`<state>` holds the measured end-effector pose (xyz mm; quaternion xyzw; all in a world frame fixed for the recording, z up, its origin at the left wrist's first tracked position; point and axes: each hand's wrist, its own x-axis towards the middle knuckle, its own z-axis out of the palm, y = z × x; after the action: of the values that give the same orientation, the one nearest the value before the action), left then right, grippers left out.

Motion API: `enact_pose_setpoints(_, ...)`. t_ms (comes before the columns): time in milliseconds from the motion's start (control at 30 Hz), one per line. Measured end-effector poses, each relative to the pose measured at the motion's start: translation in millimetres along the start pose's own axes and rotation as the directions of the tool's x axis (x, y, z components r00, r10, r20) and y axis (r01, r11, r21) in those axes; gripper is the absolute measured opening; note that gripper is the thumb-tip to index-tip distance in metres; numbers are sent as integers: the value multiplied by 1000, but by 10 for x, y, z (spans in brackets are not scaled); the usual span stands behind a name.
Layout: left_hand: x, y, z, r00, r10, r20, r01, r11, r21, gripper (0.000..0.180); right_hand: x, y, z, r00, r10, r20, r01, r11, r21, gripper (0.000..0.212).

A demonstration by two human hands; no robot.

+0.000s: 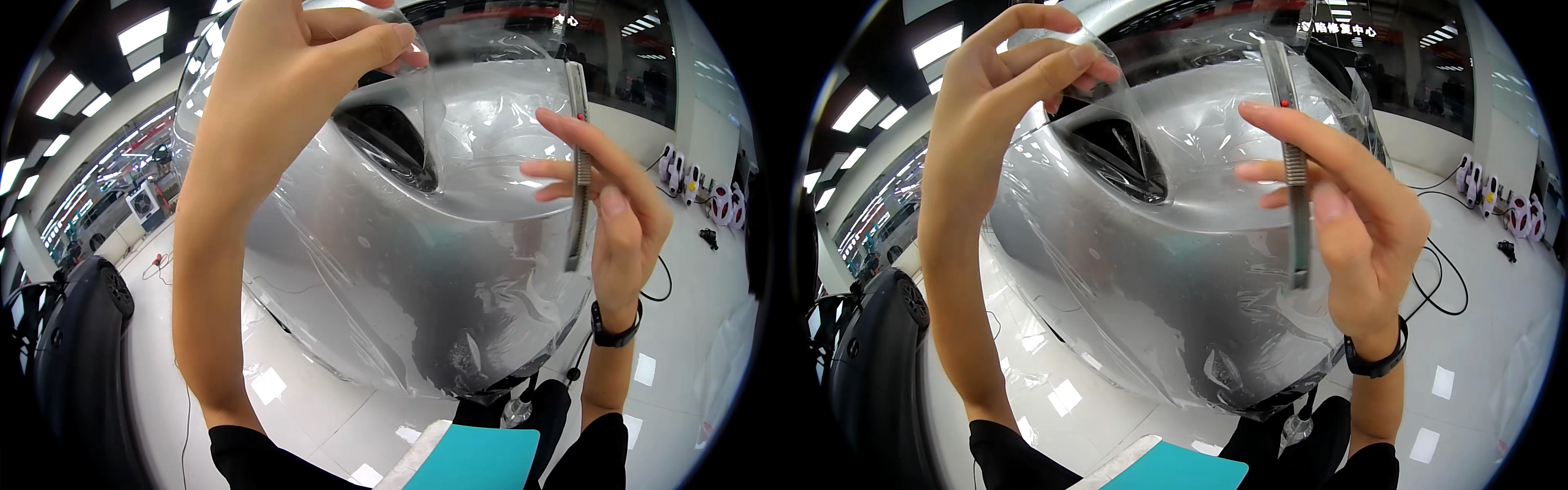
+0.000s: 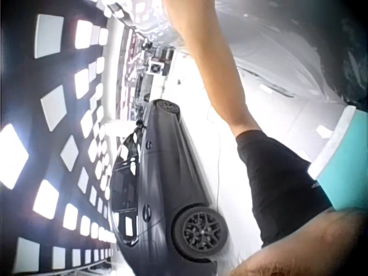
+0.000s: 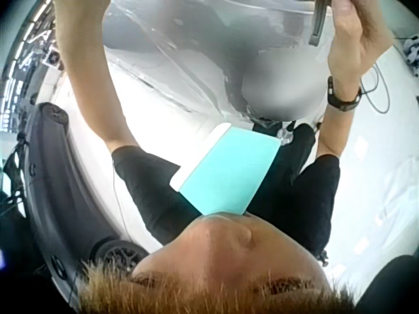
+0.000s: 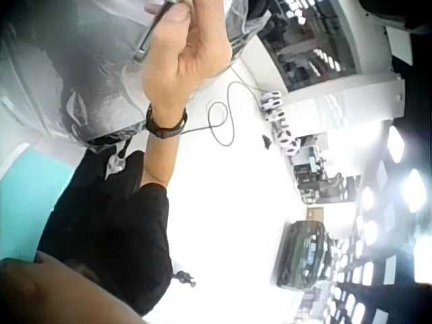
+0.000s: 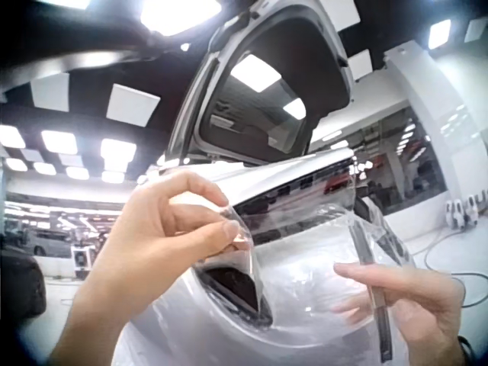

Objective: The person applies a transparent protective film to the rear trunk of a silver car. They use a red knife to trim the film around the edges and a teal squeegee to smooth the surface and remove bubbles. The person also sprays a liquid solution onto the film during the process.

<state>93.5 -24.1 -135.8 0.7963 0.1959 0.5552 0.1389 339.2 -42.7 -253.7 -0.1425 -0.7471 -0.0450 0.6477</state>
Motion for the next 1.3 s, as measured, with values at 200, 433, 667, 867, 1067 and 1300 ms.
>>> enact_pose_setpoints(200,-23,-222,-95,986,154,56,-163,963,214,38,166,-113,151,987,124,-105,-120,992,44,35)
enact_pose_setpoints(433,-214,-423,-122,925,254,281,-346,869,353,50,149,114,143,971,237,-39,-237,971,-11,14)
enact_pose_setpoints(667,-211,-421,-40,952,305,-4,-287,900,328,26,114,166,132,991,127,-35,-131,985,-116,41)
enact_pose_setpoints(867,-103,-296,100,969,230,-93,-202,949,244,14,53,223,70,980,185,-73,-192,976,-105,32)
enact_pose_setpoints(1067,-53,-116,323,962,246,121,-273,902,335,15,104,237,72,985,175,-6,-175,983,-60,23)
enact_pose_setpoints(1300,-113,-176,256,956,244,164,-273,943,188,20,428,391,258,967,-231,-106,217,967,-134,33)
